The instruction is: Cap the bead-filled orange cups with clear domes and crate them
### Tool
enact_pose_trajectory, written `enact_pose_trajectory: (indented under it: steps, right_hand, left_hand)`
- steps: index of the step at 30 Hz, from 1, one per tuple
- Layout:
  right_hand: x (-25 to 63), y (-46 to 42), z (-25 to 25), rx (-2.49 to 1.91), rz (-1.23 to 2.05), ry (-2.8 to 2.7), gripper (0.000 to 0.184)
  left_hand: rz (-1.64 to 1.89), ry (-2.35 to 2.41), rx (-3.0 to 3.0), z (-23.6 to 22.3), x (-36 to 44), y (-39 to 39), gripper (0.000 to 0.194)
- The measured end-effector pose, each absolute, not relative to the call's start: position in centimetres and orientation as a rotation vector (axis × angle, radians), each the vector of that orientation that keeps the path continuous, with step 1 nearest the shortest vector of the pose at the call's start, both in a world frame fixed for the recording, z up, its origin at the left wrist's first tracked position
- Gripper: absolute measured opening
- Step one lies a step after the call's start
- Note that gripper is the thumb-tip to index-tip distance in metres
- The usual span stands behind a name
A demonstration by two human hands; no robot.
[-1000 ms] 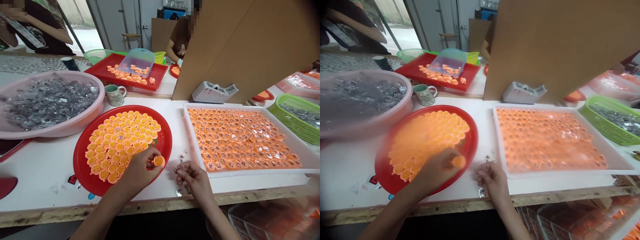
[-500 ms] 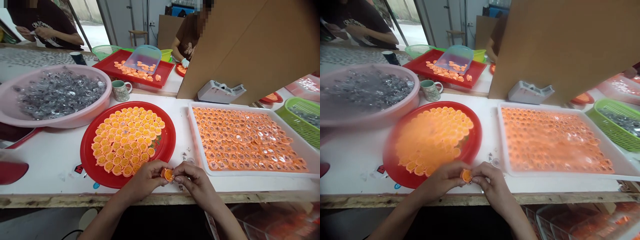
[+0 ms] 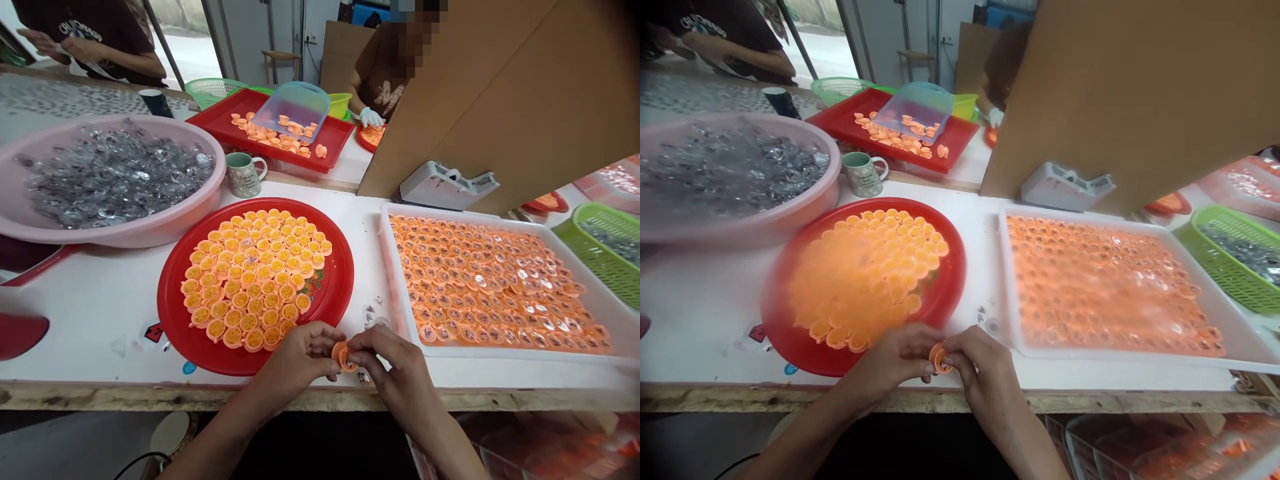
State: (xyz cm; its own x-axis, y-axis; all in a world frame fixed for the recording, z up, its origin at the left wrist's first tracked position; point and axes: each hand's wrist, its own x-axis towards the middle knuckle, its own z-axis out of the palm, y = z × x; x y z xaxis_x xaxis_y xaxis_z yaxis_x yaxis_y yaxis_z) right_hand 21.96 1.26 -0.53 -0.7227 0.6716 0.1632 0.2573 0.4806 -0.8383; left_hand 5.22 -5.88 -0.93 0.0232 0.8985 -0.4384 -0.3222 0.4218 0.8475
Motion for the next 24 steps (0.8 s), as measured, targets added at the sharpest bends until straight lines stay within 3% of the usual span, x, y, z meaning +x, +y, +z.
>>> enact_pose_trajectory:
  steps: [7, 13, 19, 24]
  right_hand:
    - [21.7, -1.2, -1.7, -0.893, 0.870, -2.107, 0.016]
    - [21.8, -1.7, -1.5, -1.002, 1.071, -1.902, 0.011]
    - [21.8, -2.4, -0.8, -0.884, 0.799, -1.934, 0.015]
    - [21.4, -2.9, -1.0, -0.953, 0.835, -1.848, 0.013]
  left_hand:
    - [1.129, 1.338, 0.791, -0.8, 5.9, -7.0, 0.041]
    - [1.226, 1.413, 0.990, -0.9, 6.5, -7.2, 0.039]
    - [1.360, 1.457, 1.226, -0.6, 6.9, -7.6, 0.029]
    - [1.433, 1.450, 1.215, -0.8, 7.3, -7.7, 0.025]
